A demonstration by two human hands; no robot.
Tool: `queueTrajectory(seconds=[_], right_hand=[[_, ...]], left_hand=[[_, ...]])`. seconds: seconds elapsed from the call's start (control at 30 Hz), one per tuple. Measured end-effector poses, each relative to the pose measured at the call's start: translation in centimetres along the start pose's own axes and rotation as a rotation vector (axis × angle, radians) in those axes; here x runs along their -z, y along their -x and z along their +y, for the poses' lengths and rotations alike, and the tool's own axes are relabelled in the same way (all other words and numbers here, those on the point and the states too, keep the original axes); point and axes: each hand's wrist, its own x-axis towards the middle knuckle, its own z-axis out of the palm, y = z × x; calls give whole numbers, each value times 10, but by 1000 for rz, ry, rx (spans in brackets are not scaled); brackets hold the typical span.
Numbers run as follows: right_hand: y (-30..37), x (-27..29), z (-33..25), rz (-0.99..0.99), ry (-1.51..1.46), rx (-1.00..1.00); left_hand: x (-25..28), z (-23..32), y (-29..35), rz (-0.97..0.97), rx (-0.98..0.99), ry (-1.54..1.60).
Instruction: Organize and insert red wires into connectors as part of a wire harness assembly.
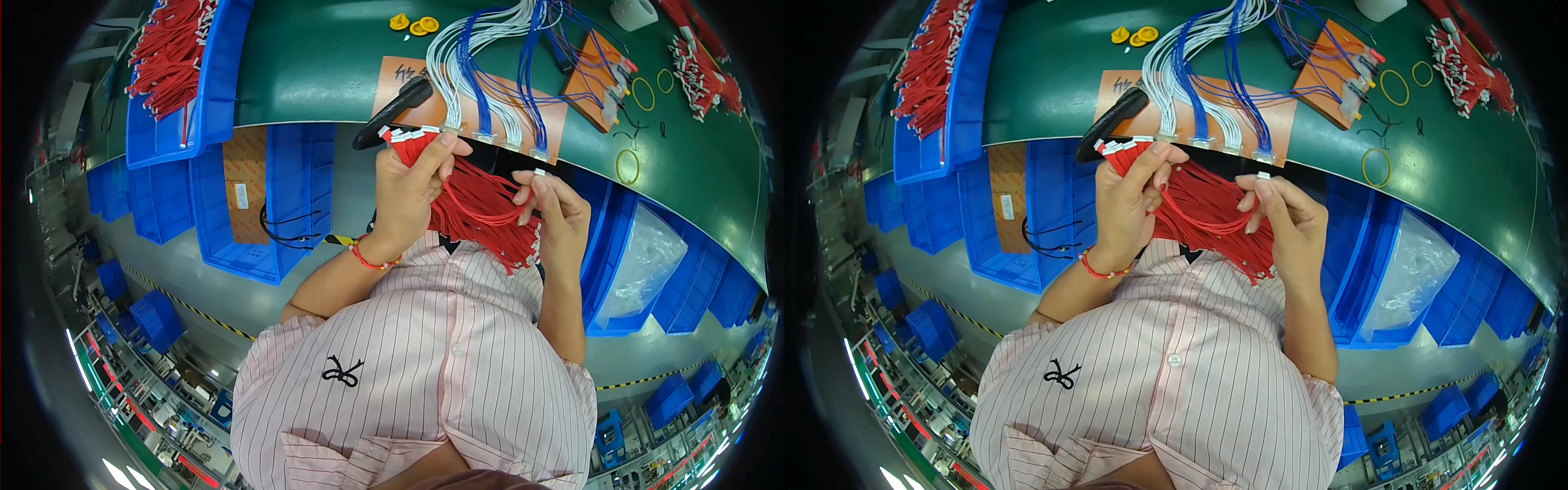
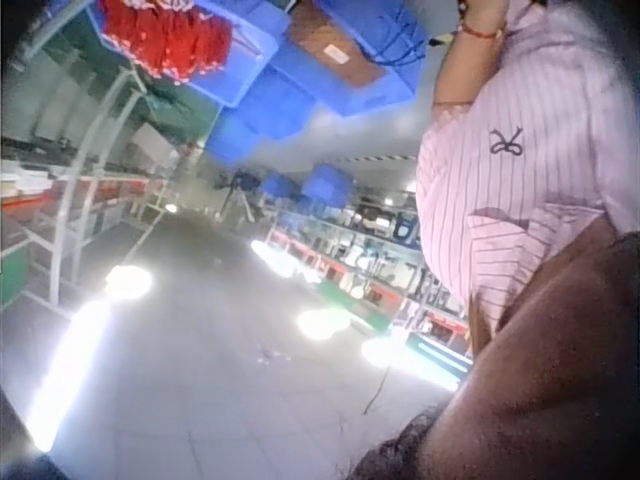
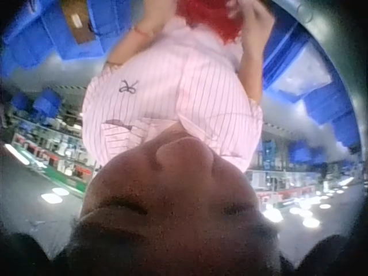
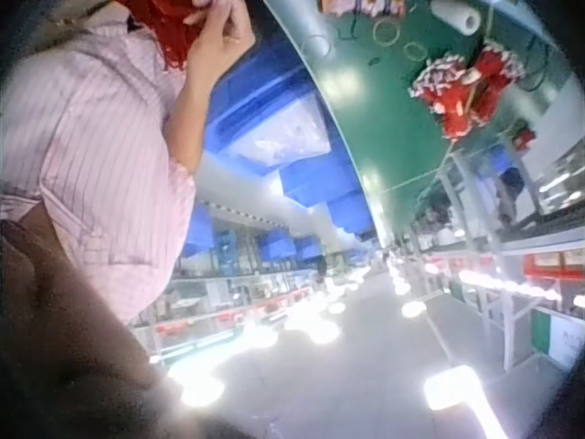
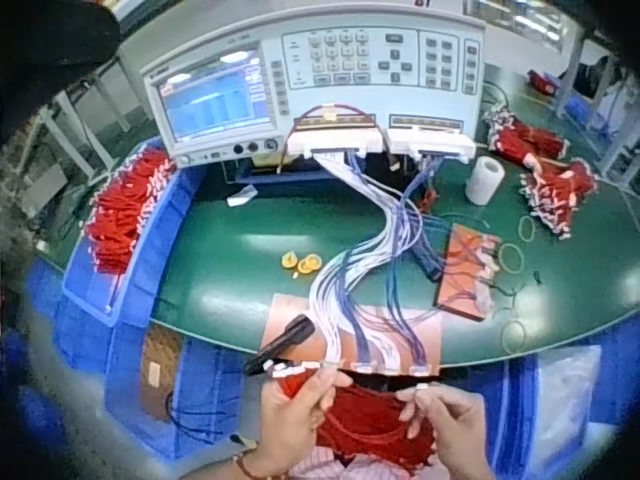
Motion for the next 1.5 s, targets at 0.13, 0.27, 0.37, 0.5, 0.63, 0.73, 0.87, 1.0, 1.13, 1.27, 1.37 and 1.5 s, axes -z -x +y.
queueTrajectory(seconds=[0.13,0.27,0.37,0.5,0.63,0.73,0.87,1.0,1.13,1.27,1.37,1.5], right_hand=[[-4,-5,-4,62,47,23],[-6,-8,-4,70,22,15],[-6,-11,-4,85,-26,-13],[-8,-9,-3,53,-288,-117],[-8,-10,2,34,-458,-152],[-9,-4,5,-22,-475,-154],[-10,5,5,-75,-432,-175],[-13,-3,32,-25,322,78],[-33,-25,48,-122,989,442],[-40,-26,61,-214,1065,421],[-35,-26,52,-115,841,438],[-15,-22,34,-54,510,205]], left_hand=[[0,3,0,-24,5,-51],[10,7,-7,-135,80,-42],[19,11,-9,-217,117,-31],[21,15,1,-216,140,-57],[28,15,10,-190,162,-57],[30,16,11,-184,171,-69],[24,17,4,-166,103,-182],[15,8,-10,-316,156,106],[7,18,-8,-301,278,173],[9,17,4,-337,345,177],[14,14,19,-445,460,234],[26,7,32,-528,607,328]])
